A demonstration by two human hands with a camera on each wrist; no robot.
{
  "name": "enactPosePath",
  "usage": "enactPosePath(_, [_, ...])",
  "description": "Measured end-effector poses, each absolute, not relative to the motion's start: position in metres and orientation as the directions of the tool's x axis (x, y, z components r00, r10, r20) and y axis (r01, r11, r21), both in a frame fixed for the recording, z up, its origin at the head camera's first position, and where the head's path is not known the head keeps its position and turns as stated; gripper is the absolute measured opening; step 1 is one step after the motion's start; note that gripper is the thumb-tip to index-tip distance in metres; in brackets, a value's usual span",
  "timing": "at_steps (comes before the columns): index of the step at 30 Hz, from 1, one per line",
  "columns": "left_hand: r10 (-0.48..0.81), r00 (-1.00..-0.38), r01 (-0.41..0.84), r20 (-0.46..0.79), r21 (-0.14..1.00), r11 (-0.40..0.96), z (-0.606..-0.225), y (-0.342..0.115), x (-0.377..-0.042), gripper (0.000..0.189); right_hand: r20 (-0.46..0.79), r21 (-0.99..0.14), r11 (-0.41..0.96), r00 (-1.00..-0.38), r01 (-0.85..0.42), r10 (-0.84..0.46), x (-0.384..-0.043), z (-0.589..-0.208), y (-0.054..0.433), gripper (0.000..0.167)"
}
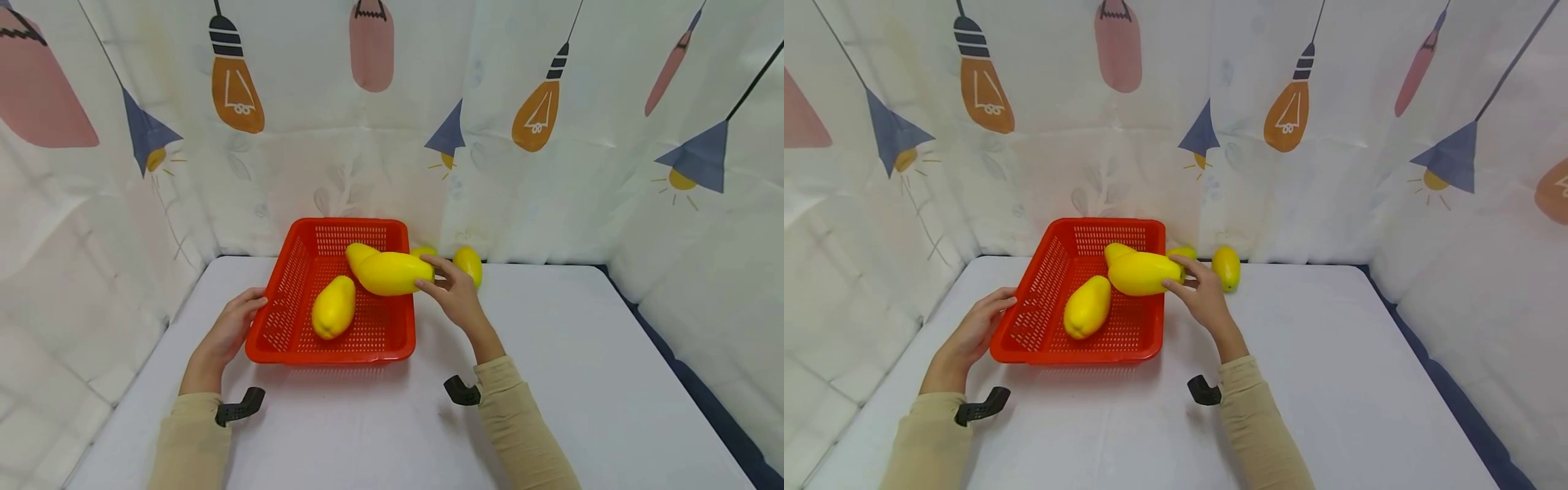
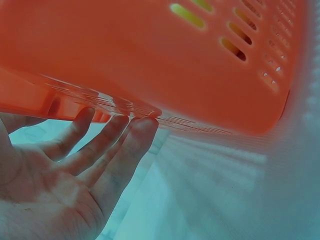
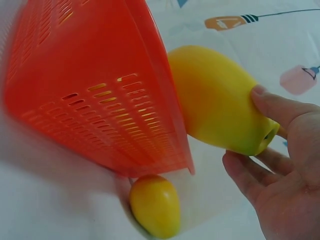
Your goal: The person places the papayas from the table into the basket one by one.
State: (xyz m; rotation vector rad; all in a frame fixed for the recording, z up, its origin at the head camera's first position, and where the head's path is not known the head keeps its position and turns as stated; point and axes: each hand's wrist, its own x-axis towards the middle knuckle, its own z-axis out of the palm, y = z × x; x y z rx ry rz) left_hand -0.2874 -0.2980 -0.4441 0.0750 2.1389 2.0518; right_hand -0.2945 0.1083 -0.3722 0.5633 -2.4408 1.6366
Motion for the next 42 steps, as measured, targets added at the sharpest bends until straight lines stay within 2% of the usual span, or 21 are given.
enactPosePath(12, [0.162,-0.982,-0.085,-0.094,0.994,0.064,-0.446,-0.297,-0.288,0.036,0.313,-0.855,0.346,-0.916,-0.387,-0.252,-0.297,-0.376,0.100,0.046])
enactPosePath(20, [0.157,-0.982,-0.092,-0.100,0.994,0.060,-0.447,-0.297,-0.288,0.036,0.361,-0.827,0.378,-0.908,-0.417,-0.212,-0.314,-0.403,0.102,0.030])
enactPosePath(30, [0.155,-0.983,-0.083,-0.097,0.992,0.095,-0.446,-0.297,-0.287,0.036,0.359,-0.847,0.355,-0.918,-0.396,-0.170,-0.321,-0.416,0.108,0.035])
enactPosePath(42, [0.147,-0.985,-0.081,-0.094,0.992,0.094,-0.445,-0.298,-0.287,0.035,0.367,-0.851,0.347,-0.920,-0.393,-0.140,-0.320,-0.414,0.112,0.033])
